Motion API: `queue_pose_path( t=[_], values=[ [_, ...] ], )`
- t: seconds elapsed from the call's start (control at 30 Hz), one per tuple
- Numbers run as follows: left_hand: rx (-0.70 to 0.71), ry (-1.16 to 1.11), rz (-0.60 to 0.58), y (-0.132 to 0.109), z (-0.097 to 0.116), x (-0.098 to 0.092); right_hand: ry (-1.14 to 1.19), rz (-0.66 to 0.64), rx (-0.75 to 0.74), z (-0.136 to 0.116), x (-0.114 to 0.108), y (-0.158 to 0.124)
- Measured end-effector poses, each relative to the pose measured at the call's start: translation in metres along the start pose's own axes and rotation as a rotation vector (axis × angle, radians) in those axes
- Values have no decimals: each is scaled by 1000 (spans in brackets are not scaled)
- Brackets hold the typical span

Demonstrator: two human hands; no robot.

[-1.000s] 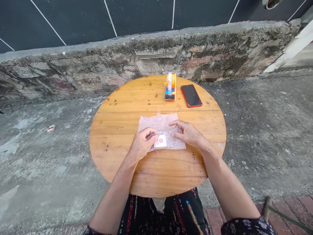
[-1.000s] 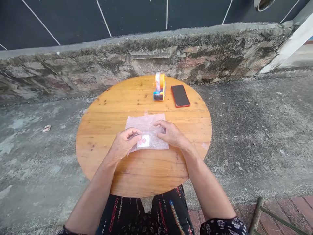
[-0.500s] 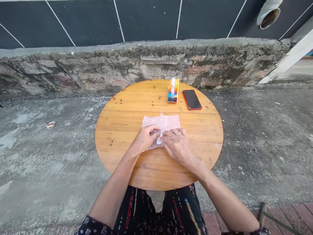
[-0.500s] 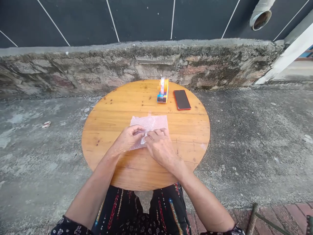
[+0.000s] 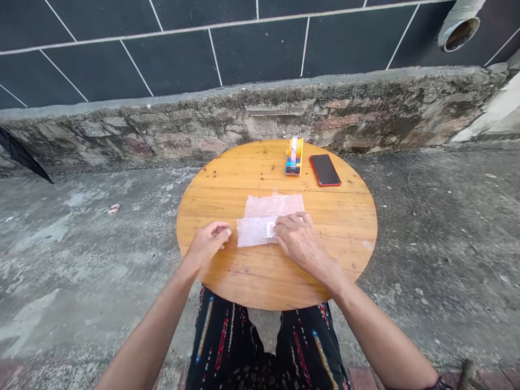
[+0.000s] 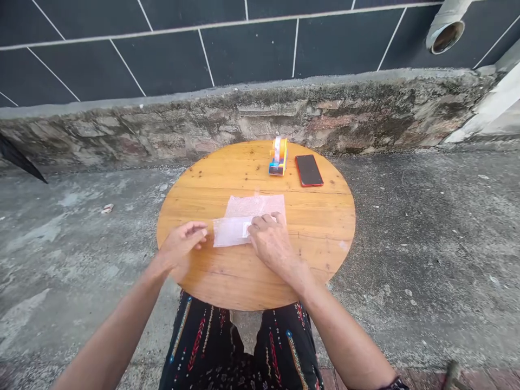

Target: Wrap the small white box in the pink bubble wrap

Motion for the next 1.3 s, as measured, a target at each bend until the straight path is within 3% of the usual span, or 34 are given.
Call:
queue_pose_path(
  t=[0.17,0.37,0.57,0.87,1.3],
  values=[
    [-298,-339,-121,-30,-25,24,-16,-15,5,0,2,1],
    [-453,-460,-152,-26,-19,52,-31,6,-8,-1,0,0],
    [-486,-381,-138,-8,-18,73,-46,-8,-3,-1,1,1],
    [-492,-214,-103,11,-15,80,-36,1,-4,0,4,1],
    [-395,2,-93,8,12,91,-17,-24,-7,0,6,3]
  ],
)
Point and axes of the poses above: each hand's wrist, its own y-axis towards the middle knuckle, its own x-axis out of the palm, z = x × y, the point moved 8 cm from there along y, towards the middle knuckle, and after that the axes turned 6 degrees about -y, right-handed, at the moved point
